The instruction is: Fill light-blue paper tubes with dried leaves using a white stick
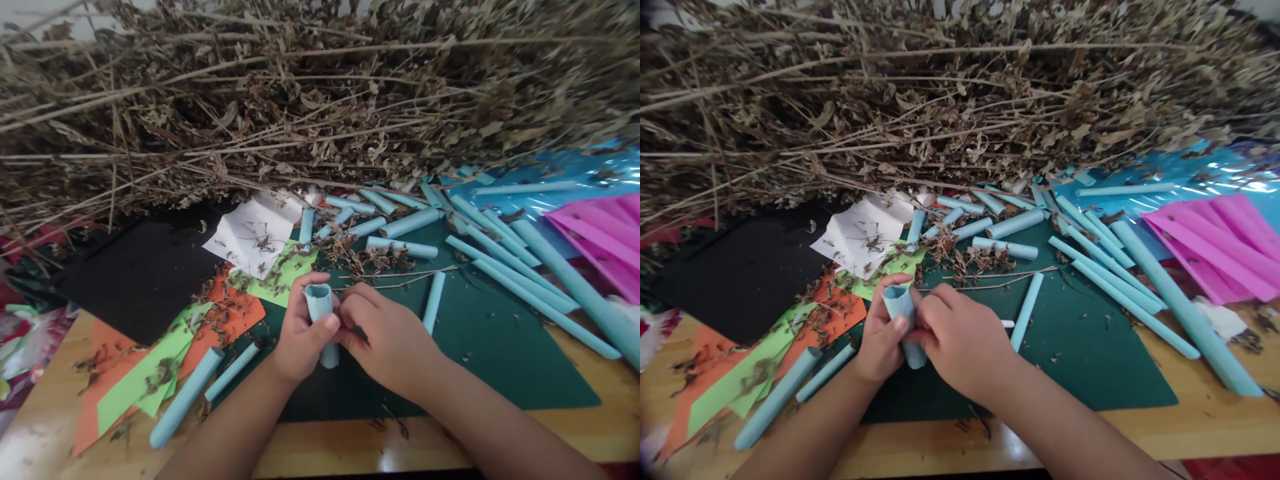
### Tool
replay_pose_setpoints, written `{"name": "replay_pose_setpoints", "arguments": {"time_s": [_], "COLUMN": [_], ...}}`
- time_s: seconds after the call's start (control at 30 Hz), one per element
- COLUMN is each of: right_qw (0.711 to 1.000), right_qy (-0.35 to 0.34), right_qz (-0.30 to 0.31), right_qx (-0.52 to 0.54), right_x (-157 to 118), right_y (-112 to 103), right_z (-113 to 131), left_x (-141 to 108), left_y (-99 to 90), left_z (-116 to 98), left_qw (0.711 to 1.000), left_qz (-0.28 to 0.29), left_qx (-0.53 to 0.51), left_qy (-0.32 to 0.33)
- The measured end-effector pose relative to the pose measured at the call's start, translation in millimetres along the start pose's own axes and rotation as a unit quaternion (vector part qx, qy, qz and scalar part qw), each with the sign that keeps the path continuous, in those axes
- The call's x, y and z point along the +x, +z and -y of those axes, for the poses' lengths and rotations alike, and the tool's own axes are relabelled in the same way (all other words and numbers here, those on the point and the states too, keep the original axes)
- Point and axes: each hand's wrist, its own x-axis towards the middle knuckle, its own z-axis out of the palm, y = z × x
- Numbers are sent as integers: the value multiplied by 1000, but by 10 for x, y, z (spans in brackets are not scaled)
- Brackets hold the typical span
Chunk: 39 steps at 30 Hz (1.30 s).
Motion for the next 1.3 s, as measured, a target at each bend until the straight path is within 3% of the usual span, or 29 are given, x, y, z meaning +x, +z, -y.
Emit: {"name": "replay_pose_setpoints", "arguments": {"time_s": [0.13,0.37,0.57,0.7,1.03,1.17,1.3], "right_qw": [999,996,998,999,995,996,998], "right_qy": [-30,0,23,41,72,82,48], "right_qz": [7,93,30,7,25,38,-3], "right_qx": [27,16,42,19,57,25,30], "right_x": [2,29,35,34,36,61,71], "right_y": [-36,0,-19,-27,-122,-67,-62], "right_z": [-49,-24,-50,-68,-89,-120,-158], "left_x": [71,64,75,104,99,99,74], "left_y": [-46,-74,-163,-196,-145,-183,-212], "left_z": [-51,-38,-30,-83,-110,-113,-134], "left_qw": [999,996,994,987,988,959,875], "left_qz": [-35,-72,50,16,-23,-15,32], "left_qx": [-17,8,93,157,145,277,470], "left_qy": [5,54,-4,16,39,54,109]}}
